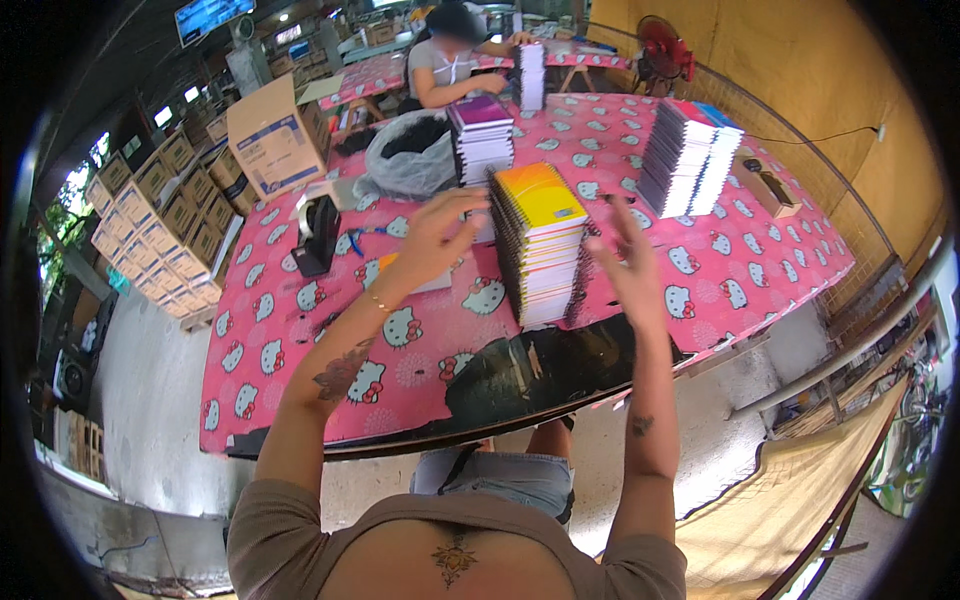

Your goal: The person assembles notebooks by threading a plastic coil through the pre-punched holes in a stack of paper and covers, then stacking the finished notebooks into a pile on the table.

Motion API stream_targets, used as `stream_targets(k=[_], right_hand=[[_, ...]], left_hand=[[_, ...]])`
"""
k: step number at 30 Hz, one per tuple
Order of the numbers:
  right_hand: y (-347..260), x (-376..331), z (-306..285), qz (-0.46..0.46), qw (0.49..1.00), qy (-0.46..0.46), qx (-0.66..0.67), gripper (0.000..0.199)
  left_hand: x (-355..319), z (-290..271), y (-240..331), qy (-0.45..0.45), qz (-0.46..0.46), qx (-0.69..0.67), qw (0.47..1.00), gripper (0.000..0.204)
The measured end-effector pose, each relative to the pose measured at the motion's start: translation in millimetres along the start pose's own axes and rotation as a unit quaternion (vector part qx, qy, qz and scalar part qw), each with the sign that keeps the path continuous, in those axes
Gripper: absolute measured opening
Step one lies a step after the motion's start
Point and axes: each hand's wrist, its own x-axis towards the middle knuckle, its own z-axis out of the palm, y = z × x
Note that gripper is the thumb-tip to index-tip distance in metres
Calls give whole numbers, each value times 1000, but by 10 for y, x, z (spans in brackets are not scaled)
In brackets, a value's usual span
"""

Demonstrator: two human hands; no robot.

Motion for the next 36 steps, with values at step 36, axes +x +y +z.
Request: stream_targets(k=[36], right_hand=[[578, -1425, 1643, 189, 926, -279, 168, 23]], left_hand=[[-2117, -1034, 199, -44, -266, 284, 920, 26]])
